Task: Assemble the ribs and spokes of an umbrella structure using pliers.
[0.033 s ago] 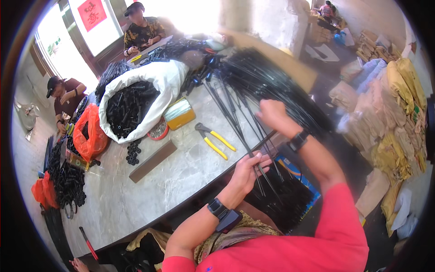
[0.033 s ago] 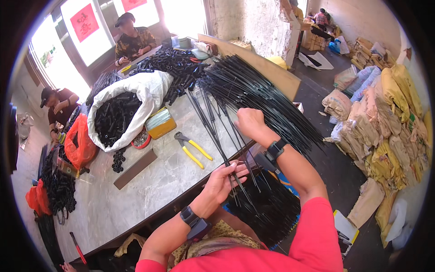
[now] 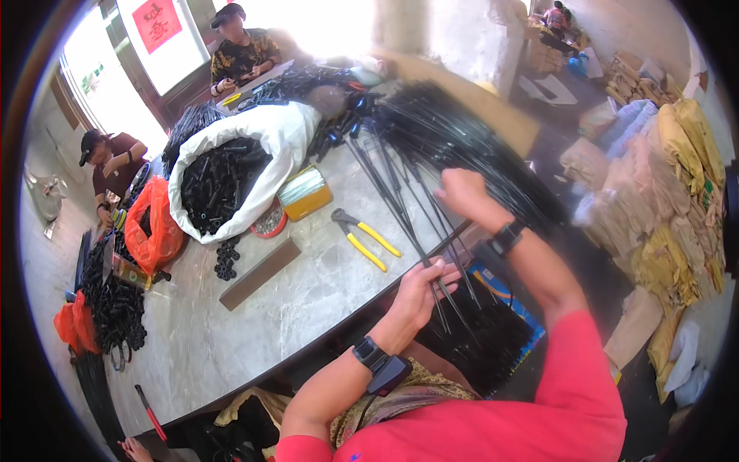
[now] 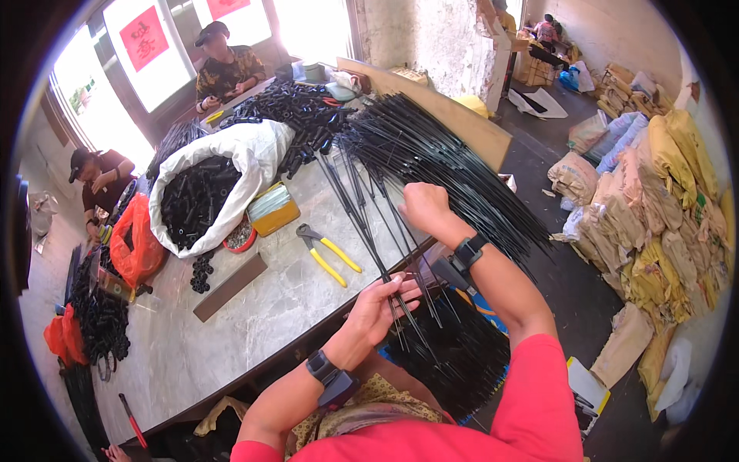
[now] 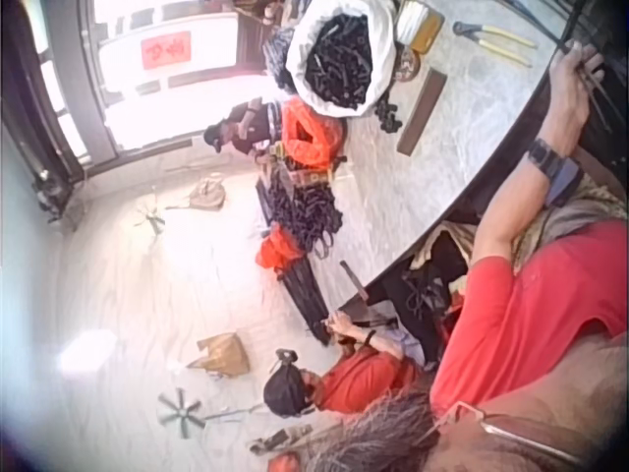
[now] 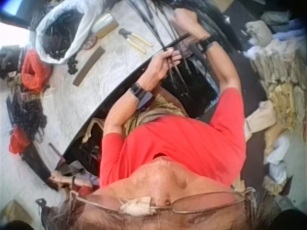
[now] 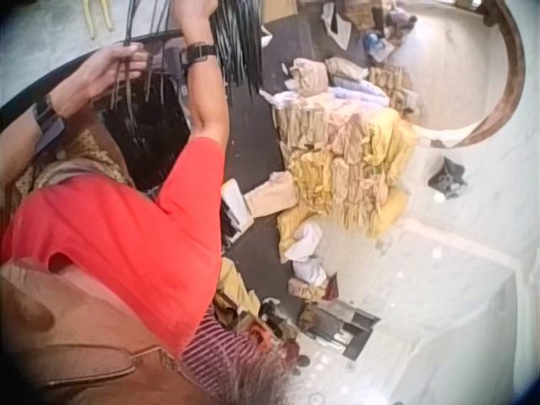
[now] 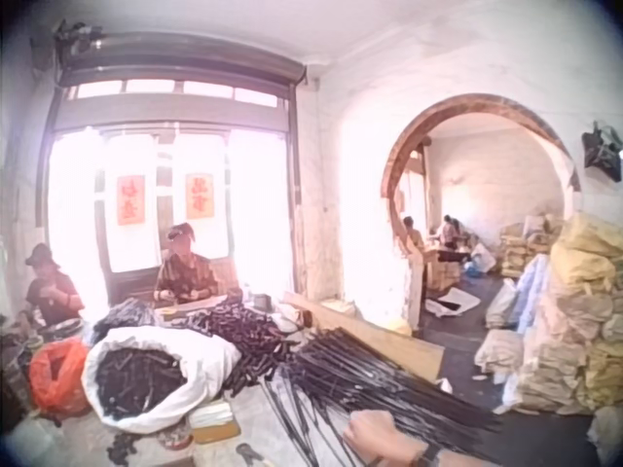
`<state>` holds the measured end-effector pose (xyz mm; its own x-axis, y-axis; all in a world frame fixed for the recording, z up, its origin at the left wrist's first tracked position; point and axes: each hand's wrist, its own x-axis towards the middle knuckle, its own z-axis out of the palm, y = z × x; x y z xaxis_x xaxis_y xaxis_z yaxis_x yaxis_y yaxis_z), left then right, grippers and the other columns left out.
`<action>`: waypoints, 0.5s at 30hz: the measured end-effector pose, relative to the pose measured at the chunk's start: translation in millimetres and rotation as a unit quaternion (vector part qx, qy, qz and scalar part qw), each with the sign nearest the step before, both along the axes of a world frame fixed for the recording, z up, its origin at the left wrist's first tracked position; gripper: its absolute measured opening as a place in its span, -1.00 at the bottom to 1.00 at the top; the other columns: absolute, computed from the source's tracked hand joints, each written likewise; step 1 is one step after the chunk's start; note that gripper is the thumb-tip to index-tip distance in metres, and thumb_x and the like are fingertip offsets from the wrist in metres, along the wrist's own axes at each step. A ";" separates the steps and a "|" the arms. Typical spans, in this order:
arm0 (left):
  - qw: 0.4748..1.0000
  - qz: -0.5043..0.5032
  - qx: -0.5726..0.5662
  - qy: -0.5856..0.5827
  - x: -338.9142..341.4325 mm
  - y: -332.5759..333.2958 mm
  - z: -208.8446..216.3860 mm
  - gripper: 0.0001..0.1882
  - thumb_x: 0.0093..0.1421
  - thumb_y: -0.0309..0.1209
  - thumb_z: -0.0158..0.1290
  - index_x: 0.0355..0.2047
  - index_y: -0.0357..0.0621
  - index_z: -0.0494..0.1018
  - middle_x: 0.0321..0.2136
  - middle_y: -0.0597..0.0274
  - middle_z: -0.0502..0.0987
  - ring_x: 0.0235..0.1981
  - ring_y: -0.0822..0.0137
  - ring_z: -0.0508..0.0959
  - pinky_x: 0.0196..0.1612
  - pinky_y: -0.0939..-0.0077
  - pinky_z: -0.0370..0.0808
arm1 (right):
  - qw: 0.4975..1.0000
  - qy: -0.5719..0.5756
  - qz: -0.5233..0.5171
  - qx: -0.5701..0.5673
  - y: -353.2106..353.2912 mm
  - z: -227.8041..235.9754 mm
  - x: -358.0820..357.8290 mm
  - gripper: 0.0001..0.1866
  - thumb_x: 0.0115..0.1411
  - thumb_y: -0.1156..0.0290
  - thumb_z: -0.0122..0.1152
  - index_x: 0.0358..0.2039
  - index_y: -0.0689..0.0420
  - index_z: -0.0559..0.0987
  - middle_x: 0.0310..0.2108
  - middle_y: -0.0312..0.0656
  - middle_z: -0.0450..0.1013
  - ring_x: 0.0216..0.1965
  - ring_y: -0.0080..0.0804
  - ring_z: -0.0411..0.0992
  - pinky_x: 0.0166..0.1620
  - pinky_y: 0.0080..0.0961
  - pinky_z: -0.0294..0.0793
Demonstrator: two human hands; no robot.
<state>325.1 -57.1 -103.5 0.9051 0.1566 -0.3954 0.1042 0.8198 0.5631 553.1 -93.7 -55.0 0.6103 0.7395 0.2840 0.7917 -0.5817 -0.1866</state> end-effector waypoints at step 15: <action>0.998 0.043 0.020 0.037 11.9 4.1 1.6 -0.77 0.37 -0.38 0.05 -0.05 -0.26 0.45 -0.22 0.06 0.60 -0.16 0.18 0.65 -0.06 0.23 0.64 | 0.904 0.420 0.083 -0.005 9.4 5.0 15.0 -0.69 0.13 0.23 0.36 -0.53 0.23 0.58 -0.60 -0.18 0.55 -0.65 -0.51 0.49 -0.63 -0.56 0.35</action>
<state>337.0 -53.1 -101.8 0.8564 0.2485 -0.4527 0.0774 0.8049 0.5883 568.1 -84.3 -50.0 0.4883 0.8405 -0.2347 0.4498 -0.4729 -0.7576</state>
